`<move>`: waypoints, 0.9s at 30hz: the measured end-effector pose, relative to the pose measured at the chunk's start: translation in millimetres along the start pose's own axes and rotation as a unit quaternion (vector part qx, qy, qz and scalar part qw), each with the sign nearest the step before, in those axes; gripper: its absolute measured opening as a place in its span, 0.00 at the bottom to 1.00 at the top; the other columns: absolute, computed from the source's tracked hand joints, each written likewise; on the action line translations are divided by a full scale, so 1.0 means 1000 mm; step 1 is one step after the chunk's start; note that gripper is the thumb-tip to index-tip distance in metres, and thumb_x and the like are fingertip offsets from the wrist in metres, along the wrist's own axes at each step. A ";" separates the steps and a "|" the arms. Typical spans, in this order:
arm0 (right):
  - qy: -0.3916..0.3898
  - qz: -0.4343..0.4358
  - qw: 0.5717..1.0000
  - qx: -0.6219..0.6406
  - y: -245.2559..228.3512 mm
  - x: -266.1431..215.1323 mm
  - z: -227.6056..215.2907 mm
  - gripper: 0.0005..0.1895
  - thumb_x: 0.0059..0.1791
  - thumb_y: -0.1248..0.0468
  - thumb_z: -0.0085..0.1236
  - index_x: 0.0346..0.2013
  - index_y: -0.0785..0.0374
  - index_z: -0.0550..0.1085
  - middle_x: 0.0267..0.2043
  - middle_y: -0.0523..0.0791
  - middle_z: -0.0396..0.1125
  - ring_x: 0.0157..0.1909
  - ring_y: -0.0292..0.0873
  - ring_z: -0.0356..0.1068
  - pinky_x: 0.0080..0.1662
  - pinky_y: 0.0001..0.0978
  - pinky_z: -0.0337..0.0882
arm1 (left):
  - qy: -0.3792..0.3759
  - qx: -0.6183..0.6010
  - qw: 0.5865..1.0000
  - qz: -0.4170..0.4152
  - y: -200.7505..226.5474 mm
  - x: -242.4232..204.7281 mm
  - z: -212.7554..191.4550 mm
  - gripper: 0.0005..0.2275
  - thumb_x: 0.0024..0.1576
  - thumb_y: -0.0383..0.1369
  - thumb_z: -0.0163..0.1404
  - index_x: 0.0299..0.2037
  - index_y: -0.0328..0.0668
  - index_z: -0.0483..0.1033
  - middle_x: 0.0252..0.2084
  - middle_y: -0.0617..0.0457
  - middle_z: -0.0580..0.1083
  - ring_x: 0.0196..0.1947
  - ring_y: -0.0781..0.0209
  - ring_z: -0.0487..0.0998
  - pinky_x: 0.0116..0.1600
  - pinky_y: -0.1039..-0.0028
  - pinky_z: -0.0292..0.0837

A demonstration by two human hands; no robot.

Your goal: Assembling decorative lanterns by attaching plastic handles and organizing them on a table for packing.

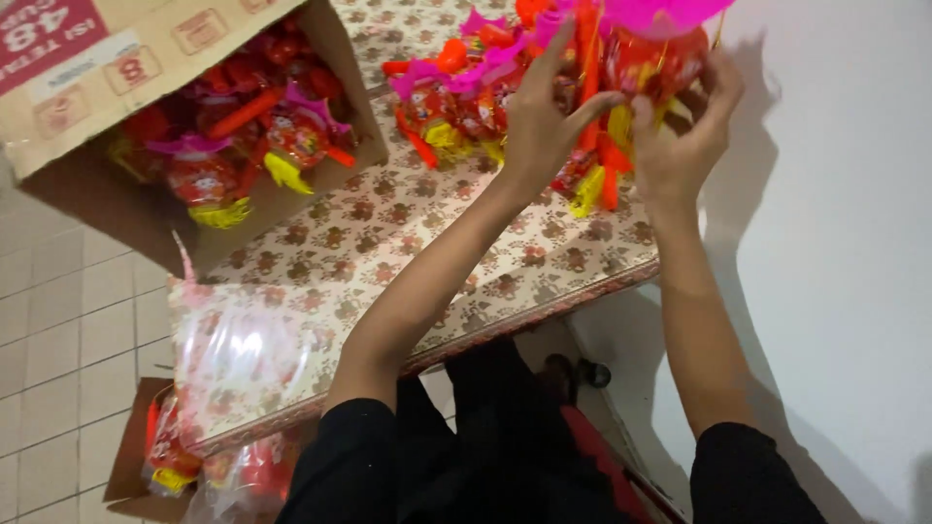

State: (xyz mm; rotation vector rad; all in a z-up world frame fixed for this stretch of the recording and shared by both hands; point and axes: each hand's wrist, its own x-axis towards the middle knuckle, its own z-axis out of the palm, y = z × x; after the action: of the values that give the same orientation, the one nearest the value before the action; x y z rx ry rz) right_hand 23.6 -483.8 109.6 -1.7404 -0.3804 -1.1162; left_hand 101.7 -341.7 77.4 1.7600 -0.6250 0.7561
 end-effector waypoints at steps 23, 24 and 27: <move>-0.093 -0.079 0.958 -0.259 0.064 0.031 0.020 0.26 0.64 0.44 0.37 0.72 0.52 0.53 0.62 0.50 0.62 0.59 0.51 0.66 0.58 0.52 0.64 | 0.047 0.402 0.914 0.002 -0.051 0.025 0.020 0.32 0.63 0.62 0.40 0.71 0.54 0.56 0.58 0.56 0.73 0.57 0.59 0.70 0.62 0.60 0.63; -0.095 -0.074 0.961 -0.250 0.063 0.032 0.022 0.26 0.64 0.44 0.35 0.72 0.52 0.53 0.60 0.51 0.61 0.59 0.51 0.64 0.60 0.53 0.64 | 0.057 0.389 0.919 -0.007 -0.048 0.026 0.017 0.32 0.62 0.64 0.39 0.69 0.55 0.60 0.57 0.57 0.74 0.56 0.59 0.71 0.62 0.60 0.63; -0.086 -0.081 0.969 -0.219 0.067 0.030 0.026 0.27 0.65 0.44 0.35 0.74 0.52 0.50 0.68 0.51 0.55 0.68 0.54 0.63 0.65 0.55 0.67 | 0.056 0.383 0.922 -0.016 -0.049 0.027 0.013 0.29 0.64 0.62 0.37 0.70 0.61 0.59 0.58 0.59 0.74 0.58 0.62 0.72 0.65 0.61 0.60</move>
State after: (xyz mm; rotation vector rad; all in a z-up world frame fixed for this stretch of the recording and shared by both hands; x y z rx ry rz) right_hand 98.0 -499.2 94.3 -2.2379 -0.4099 -1.2339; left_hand 157.3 -340.6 63.9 2.3989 -0.2165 1.1724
